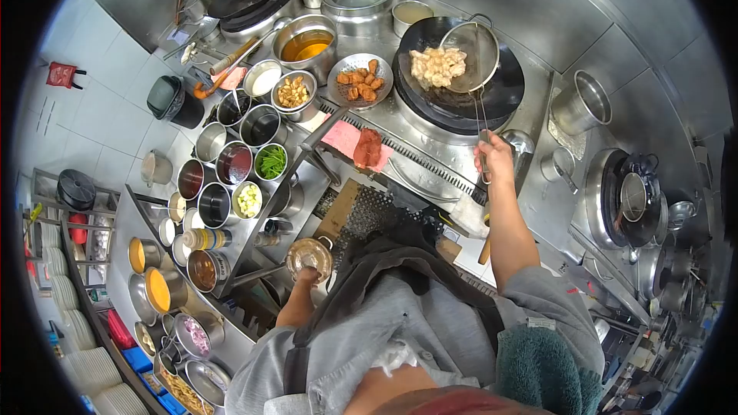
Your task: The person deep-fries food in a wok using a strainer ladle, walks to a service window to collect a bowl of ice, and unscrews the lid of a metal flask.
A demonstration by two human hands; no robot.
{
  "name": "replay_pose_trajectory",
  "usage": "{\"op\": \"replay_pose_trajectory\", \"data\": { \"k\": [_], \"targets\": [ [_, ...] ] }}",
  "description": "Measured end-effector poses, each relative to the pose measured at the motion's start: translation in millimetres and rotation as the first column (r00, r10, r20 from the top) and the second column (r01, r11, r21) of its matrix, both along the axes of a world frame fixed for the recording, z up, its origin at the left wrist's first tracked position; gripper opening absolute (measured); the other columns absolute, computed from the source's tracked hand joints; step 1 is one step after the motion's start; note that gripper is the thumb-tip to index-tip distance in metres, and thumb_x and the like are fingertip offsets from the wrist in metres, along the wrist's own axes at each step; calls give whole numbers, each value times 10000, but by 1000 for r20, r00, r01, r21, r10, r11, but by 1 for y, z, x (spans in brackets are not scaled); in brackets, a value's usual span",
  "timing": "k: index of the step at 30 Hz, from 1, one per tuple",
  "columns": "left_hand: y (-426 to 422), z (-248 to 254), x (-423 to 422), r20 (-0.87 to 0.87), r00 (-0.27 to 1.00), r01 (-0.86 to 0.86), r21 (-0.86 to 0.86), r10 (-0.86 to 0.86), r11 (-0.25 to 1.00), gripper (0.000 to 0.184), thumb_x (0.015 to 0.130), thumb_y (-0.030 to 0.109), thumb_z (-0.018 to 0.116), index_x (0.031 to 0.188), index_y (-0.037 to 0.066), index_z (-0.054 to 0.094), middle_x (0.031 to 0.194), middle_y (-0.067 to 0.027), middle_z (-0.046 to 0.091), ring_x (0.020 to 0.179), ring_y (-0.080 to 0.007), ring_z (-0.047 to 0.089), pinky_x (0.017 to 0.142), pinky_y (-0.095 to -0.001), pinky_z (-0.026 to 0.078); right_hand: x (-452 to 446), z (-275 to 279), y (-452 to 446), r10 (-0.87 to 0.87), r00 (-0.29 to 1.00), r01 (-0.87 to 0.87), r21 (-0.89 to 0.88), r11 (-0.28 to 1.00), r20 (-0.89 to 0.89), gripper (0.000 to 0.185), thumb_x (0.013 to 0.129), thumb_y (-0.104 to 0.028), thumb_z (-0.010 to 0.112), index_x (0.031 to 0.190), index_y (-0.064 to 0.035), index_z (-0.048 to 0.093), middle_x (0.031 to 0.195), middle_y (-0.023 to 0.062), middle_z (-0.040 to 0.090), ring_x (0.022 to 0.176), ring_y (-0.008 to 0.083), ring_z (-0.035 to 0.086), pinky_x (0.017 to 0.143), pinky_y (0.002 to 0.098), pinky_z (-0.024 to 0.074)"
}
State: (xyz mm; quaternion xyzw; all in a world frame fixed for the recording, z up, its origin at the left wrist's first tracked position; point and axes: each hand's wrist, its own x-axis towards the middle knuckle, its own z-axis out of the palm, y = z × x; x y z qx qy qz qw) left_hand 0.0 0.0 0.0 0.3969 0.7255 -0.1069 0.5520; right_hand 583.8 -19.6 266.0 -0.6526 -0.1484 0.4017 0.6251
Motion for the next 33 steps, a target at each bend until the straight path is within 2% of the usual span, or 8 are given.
{"op": "replay_pose_trajectory", "data": {
  "k": [6, 9, 13, 15, 23, 26, 29, 33],
  "targets": [
    [-11, 1, 1, -40, 869, 491, -57, -493, 869, 155, 809, 135, 583, 904, 21, 625, 800, -87, 622, 653, -195, 624, 495, -352, 528, -20, 42, -55, 39, 978, -24, -76, 997, 203, 473, 851, -39, 481, 1317, -20, 403, 628, 74, 540, 383, 147, 474, 322, 275, 354],
    [6, -42, -7, 4, 951, 310, -33, -310, 950, 169, 812, 144, 573, 923, 26, 621, 809, -87, 618, 659, -191, 613, 511, -353, 525, -31, 39, -68, 114, 949, -69, -159, 985, 295, 498, 835, -23, 466, 1330, -29, 407, 626, 63, 556, 400, 147, 505, 340, 275, 389],
    [29, -1, 23, 38, 973, 223, 67, -225, 973, 204, 805, 147, 577, 973, 38, 617, 813, -79, 614, 667, -196, 599, 526, -348, 518, -42, 46, -57, 141, 916, -55, -231, 971, 375, 492, 862, -29, 458, 1347, -37, 376, 630, 73, 547, 383, 135, 480, 330, 272, 372],
    [41, 11, 34, 56, 986, 153, 61, -156, 986, 330, 802, 130, 612, 1120, 58, 566, 971, -98, 615, 833, -226, 626, 649, -383, 535, -38, 56, -51, 115, 923, -46, -191, 981, 367, 496, 864, -34, 451, 1354, -48, 376, 633, 74, 553, 387, 128, 485, 334, 272, 377],
    [25, -13, 20, 146, 985, 78, 64, -87, 995, 378, 783, 96, 625, 1151, 48, 555, 943, -97, 622, 788, -232, 625, 618, -378, 530, -26, 74, -57, 240, 707, 50, -385, 922, 666, 518, 822, -37, 438, 1329, -143, 451, 636, 60, 580, 400, 121, 502, 362, 287, 406],
    [-1, -42, -2, 109, 989, 95, 53, -100, 994, 221, 789, 115, 598, 1001, 54, 613, 794, -92, 616, 622, -207, 593, 498, -351, 505, -24, 55, -47, 408, 737, -30, -577, 816, 539, 526, 797, -18, 432, 1309, -134, 462, 704, 131, 632, 488, 247, 594, 477, 374, 484],
    [-9, -65, -16, -27, 977, 204, -143, -210, 969, 200, 791, 108, 604, 981, 44, 615, 771, -96, 615, 582, -212, 590, 489, -362, 509, -1, 33, -5, 545, 301, 149, -603, 784, 783, 437, 766, -15, 453, 1195, -57, 524, 918, 253, 614, 924, 436, 565, 834, 489, 438],
    [-6, -40, -22, -30, 969, 236, -193, -247, 952, 195, 807, 125, 585, 971, 20, 602, 812, -106, 628, 621, -228, 617, 502, -381, 528, 15, 44, 11, 369, 327, 160, -436, 886, 870, 442, 766, -18, 460, 1202, -56, 519, 934, 271, 597, 937, 421, 560, 839, 486, 430]
  ]
}}
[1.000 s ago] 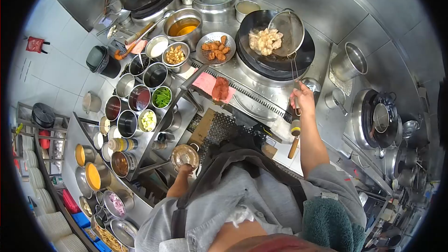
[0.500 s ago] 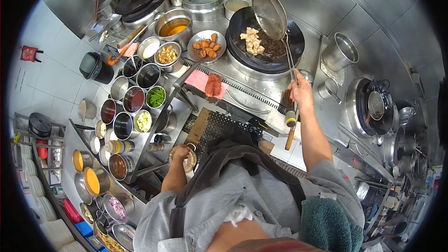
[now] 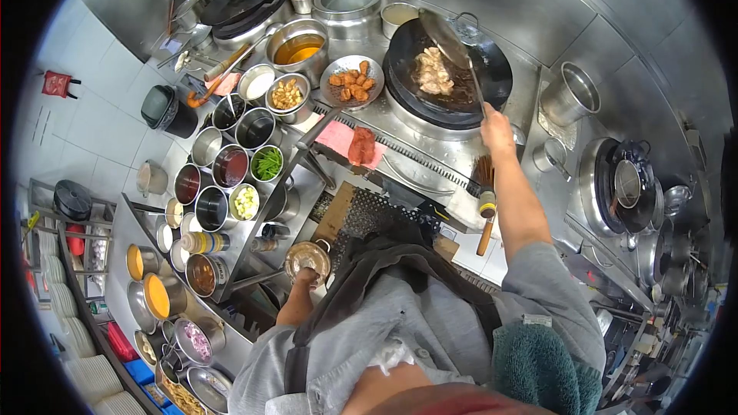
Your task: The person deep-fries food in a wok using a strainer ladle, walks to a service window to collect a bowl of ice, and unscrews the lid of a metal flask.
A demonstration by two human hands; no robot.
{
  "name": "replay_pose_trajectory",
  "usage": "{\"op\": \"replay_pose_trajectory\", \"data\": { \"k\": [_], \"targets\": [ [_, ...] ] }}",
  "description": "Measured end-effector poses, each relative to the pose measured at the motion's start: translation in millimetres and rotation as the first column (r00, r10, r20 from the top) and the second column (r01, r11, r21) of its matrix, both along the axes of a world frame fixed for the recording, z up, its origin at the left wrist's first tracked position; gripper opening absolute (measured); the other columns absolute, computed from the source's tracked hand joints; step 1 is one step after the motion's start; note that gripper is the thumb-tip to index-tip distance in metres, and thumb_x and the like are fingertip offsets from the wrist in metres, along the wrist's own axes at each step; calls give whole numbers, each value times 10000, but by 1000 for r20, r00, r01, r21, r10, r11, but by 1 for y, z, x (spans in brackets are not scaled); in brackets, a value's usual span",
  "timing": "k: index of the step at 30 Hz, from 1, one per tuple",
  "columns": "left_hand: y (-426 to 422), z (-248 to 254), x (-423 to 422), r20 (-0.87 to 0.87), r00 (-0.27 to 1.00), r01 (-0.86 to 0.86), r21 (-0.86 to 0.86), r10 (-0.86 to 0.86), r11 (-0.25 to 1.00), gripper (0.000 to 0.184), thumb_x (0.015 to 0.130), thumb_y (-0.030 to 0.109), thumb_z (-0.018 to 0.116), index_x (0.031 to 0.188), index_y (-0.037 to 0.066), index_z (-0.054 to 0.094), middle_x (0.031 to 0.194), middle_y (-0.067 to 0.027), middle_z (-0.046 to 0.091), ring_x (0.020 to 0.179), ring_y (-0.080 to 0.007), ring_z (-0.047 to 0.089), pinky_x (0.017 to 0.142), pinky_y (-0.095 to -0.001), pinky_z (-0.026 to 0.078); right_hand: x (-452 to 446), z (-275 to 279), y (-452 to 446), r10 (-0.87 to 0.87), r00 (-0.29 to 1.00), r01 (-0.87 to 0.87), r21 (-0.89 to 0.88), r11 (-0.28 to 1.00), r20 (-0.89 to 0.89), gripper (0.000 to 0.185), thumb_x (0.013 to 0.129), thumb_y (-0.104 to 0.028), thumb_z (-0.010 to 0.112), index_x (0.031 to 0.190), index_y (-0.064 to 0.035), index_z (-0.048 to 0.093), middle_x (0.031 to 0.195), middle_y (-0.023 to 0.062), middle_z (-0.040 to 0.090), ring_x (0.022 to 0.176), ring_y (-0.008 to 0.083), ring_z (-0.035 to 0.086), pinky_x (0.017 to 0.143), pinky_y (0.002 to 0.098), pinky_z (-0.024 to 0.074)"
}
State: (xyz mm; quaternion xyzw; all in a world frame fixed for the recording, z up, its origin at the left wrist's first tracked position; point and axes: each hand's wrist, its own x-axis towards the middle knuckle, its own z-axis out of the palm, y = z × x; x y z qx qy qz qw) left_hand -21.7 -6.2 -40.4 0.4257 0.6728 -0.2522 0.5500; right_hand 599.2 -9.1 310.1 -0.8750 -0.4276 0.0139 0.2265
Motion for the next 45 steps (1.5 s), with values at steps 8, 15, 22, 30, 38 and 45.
{"op": "replay_pose_trajectory", "data": {
  "k": [8, 15, 22, 30, 38, 45],
  "targets": [
    [12, -4, 19, 200, 979, -3, 207, -40, 978, 201, 794, 103, 566, 975, 40, 627, 855, -116, 637, 688, -224, 623, 525, -387, 518, -35, -15, -11, -76, 867, 48, -70, 996, -492, 496, 811, -26, 434, 1299, -106, 474, 685, 126, 610, 414, 184, 540, 409, 333, 452],
    [11, 17, 52, 157, 984, -111, 190, 81, 976, 211, 781, 148, 601, 946, 19, 628, 707, -121, 624, 571, -227, 605, 502, -359, 516, -32, -5, -52, 60, 954, -97, -114, 989, -295, 502, 778, -41, 479, 1277, -97, 472, 812, 241, 618, 646, 345, 622, 630, 444, 492],
    [30, 19, 60, 177, 971, -188, 152, 160, 970, 246, 799, 124, 578, 1038, 73, 595, 841, -90, 616, 688, -194, 592, 538, -359, 499, 33, 0, -97, 39, 996, -15, -294, 956, 78, 475, 769, -28, 490, 1238, -104, 504, 879, 276, 599, 867, 419, 582, 798, 502, 441],
    [31, 19, 44, 189, 978, -98, 61, 85, 993, 231, 854, 105, 530, 1085, 121, 542, 857, -50, 575, 645, -185, 548, 542, -336, 461, 3, 22, -91, -121, 988, 116, -55, 992, -97, 444, 793, -48, 468, 1232, -88, 519, 866, 253, 618, 824, 407, 601, 770, 481, 462],
    [27, 45, 46, 167, 979, -136, 108, 117, 985, 252, 804, 70, 573, 1054, 95, 550, 840, -65, 576, 630, -189, 553, 543, -370, 468, 40, -29, -1, -116, 992, 111, -108, 988, -45, 476, 783, -30, 444, 1249, -104, 509, 901, 234, 614, 788, 360, 595, 740, 439, 478],
    [23, 59, 40, 211, 925, -359, 206, 317, 910, 403, 798, 56, 554, 1199, 59, 521, 968, -122, 634, 745, -218, 599, 594, -374, 505, 37, 10, 19, -98, 995, 98, 21, 995, -12, 455, 772, -27, 443, 1220, -48, 520, 959, 265, 604, 905, 405, 586, 832, 484, 449]
  ]
}}
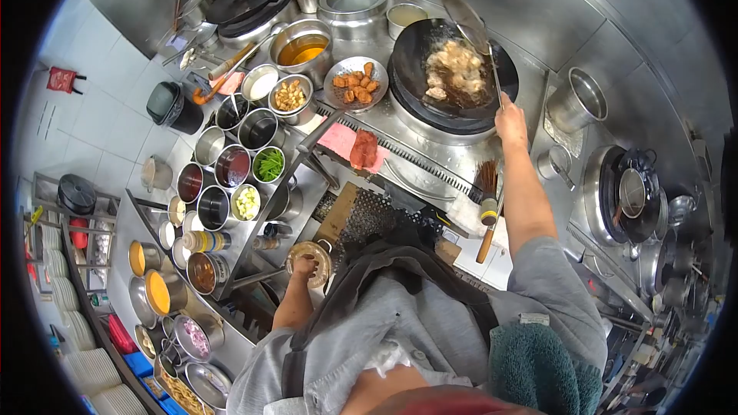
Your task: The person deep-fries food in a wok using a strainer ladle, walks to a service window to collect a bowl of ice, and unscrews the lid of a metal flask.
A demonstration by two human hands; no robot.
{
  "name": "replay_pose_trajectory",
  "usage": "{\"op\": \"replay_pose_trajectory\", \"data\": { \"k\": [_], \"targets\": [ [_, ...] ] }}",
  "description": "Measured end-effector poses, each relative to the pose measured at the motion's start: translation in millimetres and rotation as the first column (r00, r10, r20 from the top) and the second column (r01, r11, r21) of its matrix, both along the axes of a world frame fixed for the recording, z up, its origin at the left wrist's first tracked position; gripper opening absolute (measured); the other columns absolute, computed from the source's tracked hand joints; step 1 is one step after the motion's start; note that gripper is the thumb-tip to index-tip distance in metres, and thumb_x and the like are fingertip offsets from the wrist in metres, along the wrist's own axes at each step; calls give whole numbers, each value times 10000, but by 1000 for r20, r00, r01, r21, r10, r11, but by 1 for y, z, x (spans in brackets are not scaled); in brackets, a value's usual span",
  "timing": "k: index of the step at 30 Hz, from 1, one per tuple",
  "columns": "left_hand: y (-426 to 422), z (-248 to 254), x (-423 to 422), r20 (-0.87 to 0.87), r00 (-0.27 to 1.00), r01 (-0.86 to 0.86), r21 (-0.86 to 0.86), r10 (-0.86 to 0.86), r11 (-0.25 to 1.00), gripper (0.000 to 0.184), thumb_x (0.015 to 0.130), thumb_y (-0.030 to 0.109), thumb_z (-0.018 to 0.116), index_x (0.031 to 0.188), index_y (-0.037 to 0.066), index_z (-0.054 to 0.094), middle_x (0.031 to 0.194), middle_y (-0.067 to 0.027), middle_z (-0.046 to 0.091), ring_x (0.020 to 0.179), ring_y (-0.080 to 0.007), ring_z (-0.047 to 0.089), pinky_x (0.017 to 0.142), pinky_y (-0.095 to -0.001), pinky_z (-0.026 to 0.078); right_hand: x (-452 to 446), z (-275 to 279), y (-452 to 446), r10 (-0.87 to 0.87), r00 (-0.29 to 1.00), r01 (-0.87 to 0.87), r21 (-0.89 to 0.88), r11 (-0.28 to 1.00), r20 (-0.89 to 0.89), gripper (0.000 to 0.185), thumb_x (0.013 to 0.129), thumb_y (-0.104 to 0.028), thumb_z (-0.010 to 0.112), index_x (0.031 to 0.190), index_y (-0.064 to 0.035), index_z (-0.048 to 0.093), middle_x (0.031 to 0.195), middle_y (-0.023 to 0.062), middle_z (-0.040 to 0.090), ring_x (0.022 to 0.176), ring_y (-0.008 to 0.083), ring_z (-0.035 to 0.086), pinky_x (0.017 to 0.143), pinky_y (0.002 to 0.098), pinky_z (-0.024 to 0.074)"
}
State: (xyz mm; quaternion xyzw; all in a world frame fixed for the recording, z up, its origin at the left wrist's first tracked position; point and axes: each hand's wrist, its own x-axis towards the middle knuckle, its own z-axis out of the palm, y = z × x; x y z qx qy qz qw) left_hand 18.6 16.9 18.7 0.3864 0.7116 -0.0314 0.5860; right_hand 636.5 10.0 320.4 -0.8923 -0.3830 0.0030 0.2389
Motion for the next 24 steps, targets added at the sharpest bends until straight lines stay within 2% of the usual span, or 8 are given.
{"op": "replay_pose_trajectory", "data": {
  "k": [4, 9, 11, 14, 20, 22, 23, 24],
  "targets": [
    [-13, -75, -44, 9, 998, 70, -122, -69, 990, 332, 825, 99, 535, 1157, 103, 526, 770, -78, 602, 661, -213, 582, 564, -377, 476, -4, -42, -1, 11, 1000, -10, -68, 998, 17, 402, 797, -50, 467, 1193, -55, 539, 887, 265, 613, 834, 406, 601, 782, 473, 470],
    [-27, -4, -8, -203, 933, 273, -141, -297, 952, 147, 794, 138, 610, 922, 66, 623, 904, -80, 635, 705, -209, 639, 509, -371, 543, -33, -54, -34, 121, 992, -124, -121, 985, -31, 394, 801, -58, 495, 1192, -54, 538, 891, 265, 609, 827, 405, 601, 775, 466, 472],
    [-16, -37, -20, -193, 537, 831, -45, -821, 554, 151, 798, 135, 607, 927, 58, 623, 837, -77, 624, 648, -204, 614, 495, -333, 534, -33, -45, -54, 198, 980, -197, -101, 975, 8, 406, 783, -49, 511, 1188, -48, 539, 891, 265, 608, 835, 402, 598, 782, 465, 470],
    [-1, -72, -25, -8, 926, 369, -176, -376, 913, 177, 796, 142, 615, 943, 43, 626, 791, -73, 628, 614, -206, 602, 507, -347, 527, -38, -25, -88, 241, 970, -235, -104, 966, 45, 426, 761, -26, 501, 1182, -70, 549, 827, 251, 613, 813, 406, 594, 762, 486, 461],
    [34, -57, 16, -91, 974, 205, -62, -210, 977, 180, 768, 171, 645, 910, 62, 634, 768, -66, 617, 636, -189, 594, 533, -376, 512, -53, 17, -120, 58, 944, -66, -15, 998, -326, 467, 781, -65, 513, 1246, -111, 520, 780, 198, 642, 745, 352, 629, 700, 407, 483],
    [48, -103, -8, -28, 812, 575, 215, -583, 790, 180, 748, 172, 658, 894, 71, 629, 792, -64, 617, 667, -196, 594, 558, -367, 513, -69, 20, -116, -8, 869, 6, -5, 1000, -496, 469, 784, -74, 514, 1252, -97, 513, 765, 185, 642, 718, 327, 631, 692, 389, 486],
    [55, -113, -10, -78, 514, 769, 483, -854, 419, 181, 728, 172, 670, 878, 81, 625, 816, -63, 617, 697, -204, 594, 583, -357, 513, -72, 21, -114, -56, 763, 73, 0, 997, -643, 471, 787, -82, 516, 1258, -84, 505, 749, 171, 643, 692, 303, 633, 684, 371, 489],
    [53, -92, 5, -5, 651, 723, 308, -759, 618, 228, 738, 135, 650, 954, 79, 607, 838, -64, 618, 706, -204, 602, 582, -353, 515, -69, 11, -114, -27, 727, 53, 17, 998, -686, 494, 781, -85, 518, 1274, -64, 485, 733, 169, 633, 675, 278, 626, 674, 353, 487]
  ]
}}
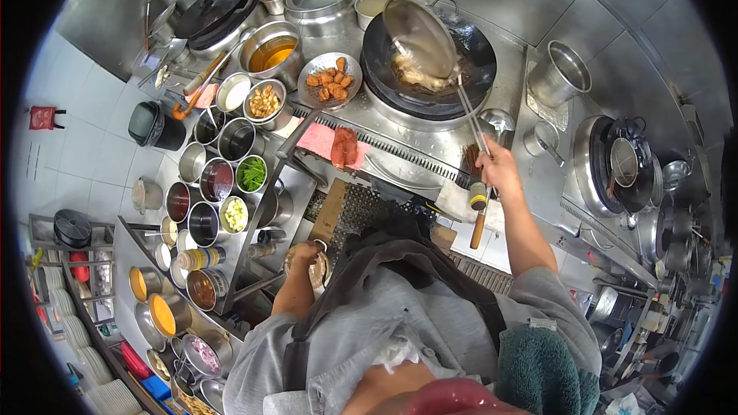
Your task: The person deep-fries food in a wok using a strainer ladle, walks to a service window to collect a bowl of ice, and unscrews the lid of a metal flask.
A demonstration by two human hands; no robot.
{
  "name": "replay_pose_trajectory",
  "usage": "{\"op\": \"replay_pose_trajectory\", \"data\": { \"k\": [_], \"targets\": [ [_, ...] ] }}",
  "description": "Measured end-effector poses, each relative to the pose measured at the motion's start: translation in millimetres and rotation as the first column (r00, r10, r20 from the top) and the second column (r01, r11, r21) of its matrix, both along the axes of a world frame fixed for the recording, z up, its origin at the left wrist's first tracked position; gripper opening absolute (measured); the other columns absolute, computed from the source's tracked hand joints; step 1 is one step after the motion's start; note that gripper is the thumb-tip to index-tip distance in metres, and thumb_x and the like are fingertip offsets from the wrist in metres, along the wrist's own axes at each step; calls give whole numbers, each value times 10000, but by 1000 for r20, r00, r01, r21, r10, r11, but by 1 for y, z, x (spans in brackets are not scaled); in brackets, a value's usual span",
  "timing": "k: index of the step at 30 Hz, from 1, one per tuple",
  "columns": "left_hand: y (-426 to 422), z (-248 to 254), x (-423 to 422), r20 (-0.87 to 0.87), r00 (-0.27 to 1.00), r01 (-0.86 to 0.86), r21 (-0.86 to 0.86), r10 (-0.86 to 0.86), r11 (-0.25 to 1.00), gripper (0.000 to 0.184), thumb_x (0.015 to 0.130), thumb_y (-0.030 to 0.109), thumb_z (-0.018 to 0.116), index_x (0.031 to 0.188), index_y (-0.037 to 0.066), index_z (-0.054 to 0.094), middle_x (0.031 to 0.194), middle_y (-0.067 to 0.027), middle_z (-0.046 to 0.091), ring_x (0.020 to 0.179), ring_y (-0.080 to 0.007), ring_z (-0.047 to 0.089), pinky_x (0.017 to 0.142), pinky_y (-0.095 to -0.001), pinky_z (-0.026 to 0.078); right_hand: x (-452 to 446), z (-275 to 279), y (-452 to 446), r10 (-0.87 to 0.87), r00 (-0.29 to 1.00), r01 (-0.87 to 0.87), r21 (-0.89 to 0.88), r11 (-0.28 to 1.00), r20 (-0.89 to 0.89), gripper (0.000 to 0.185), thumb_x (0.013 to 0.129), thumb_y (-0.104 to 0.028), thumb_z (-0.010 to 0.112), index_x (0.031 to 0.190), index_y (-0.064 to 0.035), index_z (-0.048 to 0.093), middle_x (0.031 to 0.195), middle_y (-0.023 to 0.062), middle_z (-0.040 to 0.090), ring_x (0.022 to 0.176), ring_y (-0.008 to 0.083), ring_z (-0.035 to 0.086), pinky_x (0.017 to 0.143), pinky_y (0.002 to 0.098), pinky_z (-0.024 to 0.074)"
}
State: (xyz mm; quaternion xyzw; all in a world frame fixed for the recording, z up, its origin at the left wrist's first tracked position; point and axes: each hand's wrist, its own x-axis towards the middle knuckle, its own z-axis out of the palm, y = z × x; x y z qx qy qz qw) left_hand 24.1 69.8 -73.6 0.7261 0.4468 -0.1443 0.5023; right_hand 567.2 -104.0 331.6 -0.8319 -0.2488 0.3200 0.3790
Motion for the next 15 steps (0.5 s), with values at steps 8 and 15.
{"op": "replay_pose_trajectory", "data": {
  "k": [8, 15],
  "targets": [
    [-15, 16, 8, -99, 938, -347, -233, 333, 908, 214, 768, 149, 622, 970, 83, 604, 821, -53, 610, 724, -215, 609, 535, -374, 489, 58, -23, -32, 257, 730, -146, -222, 964, 633, 416, 776, -56, 500, 1188, -93, 540, 865, 269, 597, 845, 426, 573, 782, 505, 439],
    [-55, -9, -37, -353, 933, 61, -30, -68, 998, 180, 805, 157, 601, 952, 53, 616, 838, -99, 624, 679, -232, 609, 546, -391, 508, 87, -15, -10, 17, 700, 52, -74, 996, 714, 409, 790, -44, 486, 1197, -61, 532, 834, 280, 604, 828, 436, 584, 773, 505, 453]
  ]
}}
